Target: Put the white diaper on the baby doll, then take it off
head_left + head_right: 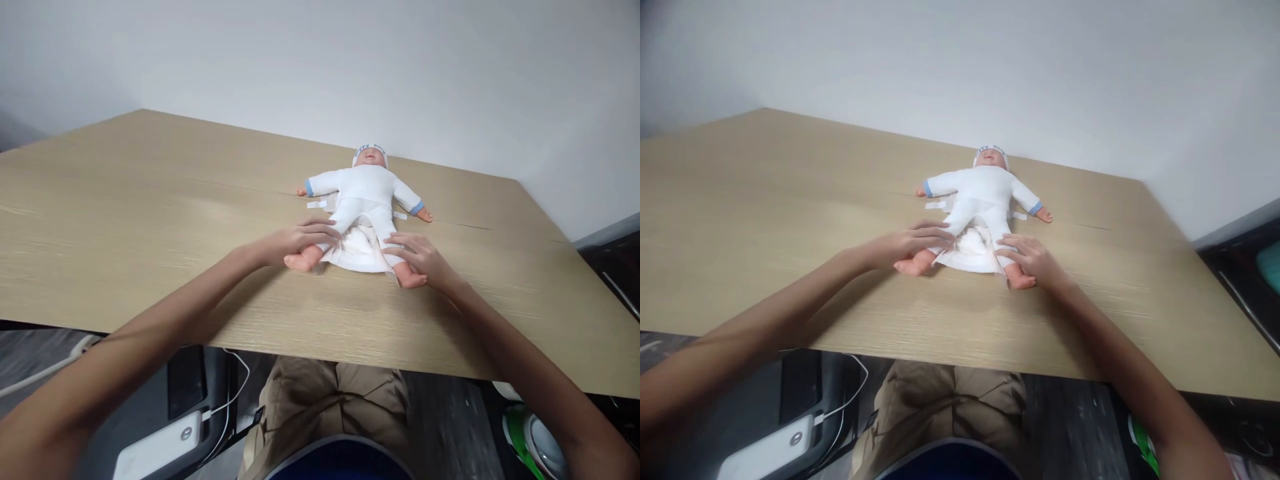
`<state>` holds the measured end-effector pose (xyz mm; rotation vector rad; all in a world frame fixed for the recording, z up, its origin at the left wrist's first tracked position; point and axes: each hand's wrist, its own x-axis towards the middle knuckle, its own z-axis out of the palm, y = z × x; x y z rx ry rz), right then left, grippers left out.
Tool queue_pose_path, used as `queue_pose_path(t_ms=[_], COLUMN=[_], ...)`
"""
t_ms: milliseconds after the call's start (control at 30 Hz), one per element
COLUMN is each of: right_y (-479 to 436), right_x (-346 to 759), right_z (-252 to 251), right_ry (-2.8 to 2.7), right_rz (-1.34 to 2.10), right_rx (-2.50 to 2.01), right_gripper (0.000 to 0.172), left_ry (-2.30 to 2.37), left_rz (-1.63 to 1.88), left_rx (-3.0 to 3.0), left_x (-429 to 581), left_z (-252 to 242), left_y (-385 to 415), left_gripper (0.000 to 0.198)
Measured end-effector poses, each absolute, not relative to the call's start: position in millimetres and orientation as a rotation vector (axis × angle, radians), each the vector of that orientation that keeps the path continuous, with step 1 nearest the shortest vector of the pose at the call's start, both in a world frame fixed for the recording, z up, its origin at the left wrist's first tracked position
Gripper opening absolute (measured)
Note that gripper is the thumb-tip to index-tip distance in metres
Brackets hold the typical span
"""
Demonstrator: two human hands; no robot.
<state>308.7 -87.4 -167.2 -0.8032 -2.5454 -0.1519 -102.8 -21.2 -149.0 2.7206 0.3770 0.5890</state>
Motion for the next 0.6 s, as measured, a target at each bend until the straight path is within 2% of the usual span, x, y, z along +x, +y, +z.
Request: queue_pose_path(t_ms=[167,300,467,533,600], right_y=[-89.6,-93.0,-93.9,-98.6,-107.7], right_x=[309.7,312.8,314.8,308.0,295.5], right_z=[-171.1,-161.4,-149.5,-143.3,-137.8], right_ry=[-2.57,-2.578,-2.491,-2.468,-2.456], right_rz=[-0.075,0.109,0.389,0.424,0.369], right_rx=[-0.853,-0.901,-0.893,-0.925,-1.016], right_gripper=[0.052,0.054,0.048,0.043,0.042], left_ry=[0.47,0.537,0.588,0.653,0.734], left_rz=[0.478,0.352,0.311,0.3,0.32], left_rx=[2.72,2.665,2.549,2.521,2.512], left_x=[-99.3,-100.5,-98.8,-93.6,-86.5], left_z=[-150.5,-140.7,-129.7,-125.9,-125.8], left_y=[-29.9,-35.4,-45.8,-53.9,-62.2], left_gripper=[0.071,0.077,0.058,0.05,0.049])
